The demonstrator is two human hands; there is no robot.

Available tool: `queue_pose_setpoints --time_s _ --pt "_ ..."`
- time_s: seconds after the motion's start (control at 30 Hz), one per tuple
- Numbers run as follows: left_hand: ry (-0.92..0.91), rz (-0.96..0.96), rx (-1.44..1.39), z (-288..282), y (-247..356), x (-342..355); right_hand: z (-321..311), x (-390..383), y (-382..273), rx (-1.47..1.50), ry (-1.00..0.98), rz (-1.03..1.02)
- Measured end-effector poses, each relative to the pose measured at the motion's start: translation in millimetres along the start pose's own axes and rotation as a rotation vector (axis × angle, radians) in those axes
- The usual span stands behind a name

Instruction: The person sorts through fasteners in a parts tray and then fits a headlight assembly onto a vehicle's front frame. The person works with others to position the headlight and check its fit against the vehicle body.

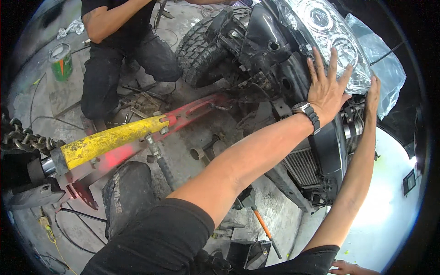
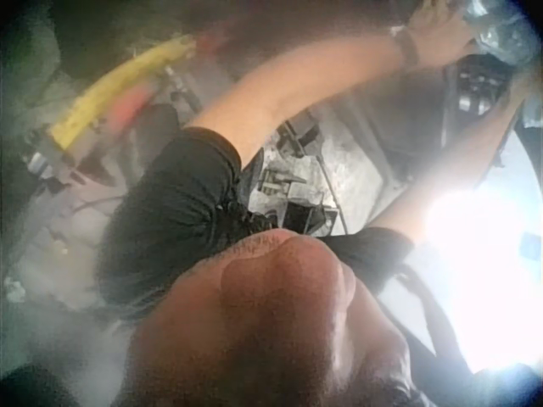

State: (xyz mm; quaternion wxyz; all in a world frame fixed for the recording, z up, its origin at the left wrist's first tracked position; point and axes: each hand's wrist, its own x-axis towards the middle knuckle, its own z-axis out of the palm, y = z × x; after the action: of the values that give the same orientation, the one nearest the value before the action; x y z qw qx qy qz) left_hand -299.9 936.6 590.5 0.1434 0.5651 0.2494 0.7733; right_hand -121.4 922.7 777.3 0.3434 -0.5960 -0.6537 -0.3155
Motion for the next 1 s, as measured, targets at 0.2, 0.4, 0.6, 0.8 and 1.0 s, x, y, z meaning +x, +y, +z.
queue_pose_setpoints --time_s 0.2,0.4,0.6,0.8,1.0 --pt "-0.001 0.000 0.063 2.6 -1.1 0.3 1.7 2.3 1.9 0.041 0.003 0.012" --pt "0.000 0.000 0.081 4.4 -2.6 0.5 0.7 3.4 5.1 -0.022 -0.019 0.003" --pt "0.021 -0.010 0.074 7.3 -1.2 0.6 -6.3 12.7 19.8 0.037 -0.033 0.072" --pt "0.028 -0.026 0.104 8.6 0.5 -0.3 -10.5 12.9 13.1 0.031 -0.022 0.132" --pt "0.003 -0.032 0.113 11.7 -1.6 -1.9 -6.7 5.2 6.7 -0.007 -0.012 0.085"
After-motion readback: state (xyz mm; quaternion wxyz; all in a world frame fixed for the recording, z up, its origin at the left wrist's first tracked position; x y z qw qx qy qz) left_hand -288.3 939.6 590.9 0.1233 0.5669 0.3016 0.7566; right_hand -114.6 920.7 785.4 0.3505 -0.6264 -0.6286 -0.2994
